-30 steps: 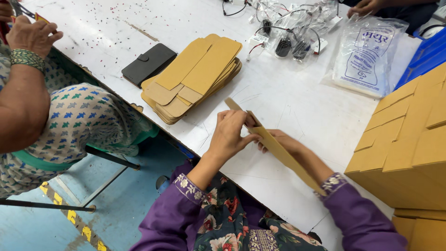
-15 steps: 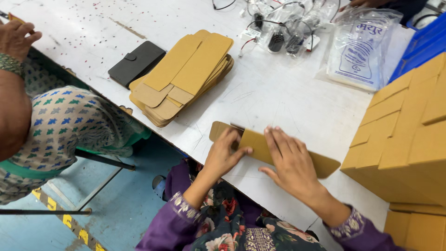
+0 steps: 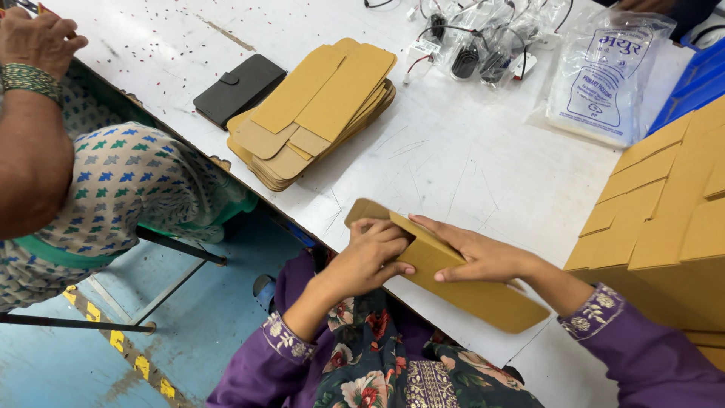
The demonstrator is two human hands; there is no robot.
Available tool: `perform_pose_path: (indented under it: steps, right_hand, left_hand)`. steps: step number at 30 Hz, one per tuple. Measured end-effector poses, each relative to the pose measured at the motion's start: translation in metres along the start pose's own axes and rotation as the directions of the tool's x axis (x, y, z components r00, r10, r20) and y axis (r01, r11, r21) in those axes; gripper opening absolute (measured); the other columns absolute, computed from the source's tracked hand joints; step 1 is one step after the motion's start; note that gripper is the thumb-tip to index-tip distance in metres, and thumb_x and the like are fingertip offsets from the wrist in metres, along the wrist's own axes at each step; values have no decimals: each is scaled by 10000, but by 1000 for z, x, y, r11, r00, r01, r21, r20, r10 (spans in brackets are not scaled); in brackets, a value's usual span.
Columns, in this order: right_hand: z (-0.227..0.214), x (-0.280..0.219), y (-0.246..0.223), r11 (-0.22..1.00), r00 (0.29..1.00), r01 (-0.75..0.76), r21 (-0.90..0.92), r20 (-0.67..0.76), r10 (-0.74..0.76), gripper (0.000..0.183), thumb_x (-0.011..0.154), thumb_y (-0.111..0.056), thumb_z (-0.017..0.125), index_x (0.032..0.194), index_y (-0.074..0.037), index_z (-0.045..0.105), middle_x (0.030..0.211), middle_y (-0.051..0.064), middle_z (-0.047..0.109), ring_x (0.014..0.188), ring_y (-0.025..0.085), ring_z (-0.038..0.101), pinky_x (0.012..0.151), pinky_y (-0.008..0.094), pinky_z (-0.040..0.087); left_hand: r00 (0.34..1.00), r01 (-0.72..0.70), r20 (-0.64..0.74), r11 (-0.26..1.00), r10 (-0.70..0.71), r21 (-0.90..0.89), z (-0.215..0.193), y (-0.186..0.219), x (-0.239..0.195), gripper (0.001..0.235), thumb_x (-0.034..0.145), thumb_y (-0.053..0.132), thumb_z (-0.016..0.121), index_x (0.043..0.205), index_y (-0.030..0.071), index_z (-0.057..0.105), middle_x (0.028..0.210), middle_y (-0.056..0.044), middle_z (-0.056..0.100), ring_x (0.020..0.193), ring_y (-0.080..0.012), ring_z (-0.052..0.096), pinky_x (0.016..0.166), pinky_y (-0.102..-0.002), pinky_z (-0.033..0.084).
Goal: The person folds cardboard sheets into boxes, inserts electronic light components with wires into the boxes, and stacks the completed packages on the table.
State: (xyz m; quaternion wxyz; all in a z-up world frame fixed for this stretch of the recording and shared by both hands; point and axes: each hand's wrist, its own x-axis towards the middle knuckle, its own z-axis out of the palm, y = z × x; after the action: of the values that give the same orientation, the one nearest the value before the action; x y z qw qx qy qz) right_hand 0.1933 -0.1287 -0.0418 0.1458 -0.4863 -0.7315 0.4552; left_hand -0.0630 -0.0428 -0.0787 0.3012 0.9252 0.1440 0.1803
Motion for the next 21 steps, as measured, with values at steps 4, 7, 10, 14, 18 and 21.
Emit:
perform_pose_path:
  steps: [4, 7, 10, 14, 18, 21]
  right_hand:
    - [13, 3, 3, 999, 959, -49, -3, -281, 46, 1108, 737, -365, 811, 1634, -185, 186, 1560, 159, 397, 1419, 321, 439, 1160, 426, 370]
    - [26, 3, 13, 977, 824, 188, 100, -558, -101, 1122, 731, -252, 856, 1632, -157, 193, 1642, 187, 337, 1445, 342, 412, 1155, 462, 368]
    - [48, 7, 29, 910, 713, 342, 236, -696, -87, 1164, 748, -237, 841, 1654, -186, 111, 1612, 154, 413, 1384, 292, 512, 1130, 442, 457]
    - [76, 20, 52, 764, 601, 580, 284, -782, -166, 1134, 823, -206, 800, 1675, -203, 53, 1655, 149, 344, 1522, 291, 404, 1222, 470, 431]
    - [79, 9, 57, 786, 560, 579, 217, -806, -191, 1092, 795, -167, 804, 1638, -215, 111, 1604, 137, 359, 1495, 291, 412, 1194, 460, 454]
    - [72, -2, 51, 783, 571, 593, 189, -784, -243, 957, 806, -127, 868, 1520, -218, 239, 1482, 167, 427, 1400, 317, 497, 1110, 439, 524]
  left_hand:
    - [967, -43, -243, 991, 73, 126, -28, 8, 0, 404, 840, 431, 769, 1116, 146, 693, 1375, -123, 542, 1380, -324, 456, 1129, -534, 273]
    - [845, -22, -533, 995, -36, -102, -36, 11, -4, 699, 746, 435, 853, 1311, 130, 577, 1508, -170, 407, 1430, -381, 401, 1136, -523, 361]
    - [888, -42, -408, 848, -210, -529, -19, 20, -3, 906, 756, 411, 871, 1489, 141, 411, 1573, -173, 384, 1462, -376, 432, 1159, -508, 398]
    - [921, -48, -323, 759, -219, -650, 11, 24, 8, 945, 836, 399, 850, 1564, 185, 287, 1515, -167, 434, 1378, -323, 565, 1164, -462, 465]
    - [934, -79, -343, 874, -103, -479, 10, 18, 12, 822, 870, 326, 853, 1528, 193, 378, 1476, -154, 483, 1318, -324, 612, 1043, -437, 562]
    - [962, -100, -274, 920, -9, -379, 0, 18, 18, 757, 826, 325, 871, 1447, 189, 460, 1412, -156, 514, 1236, -352, 661, 981, -429, 590]
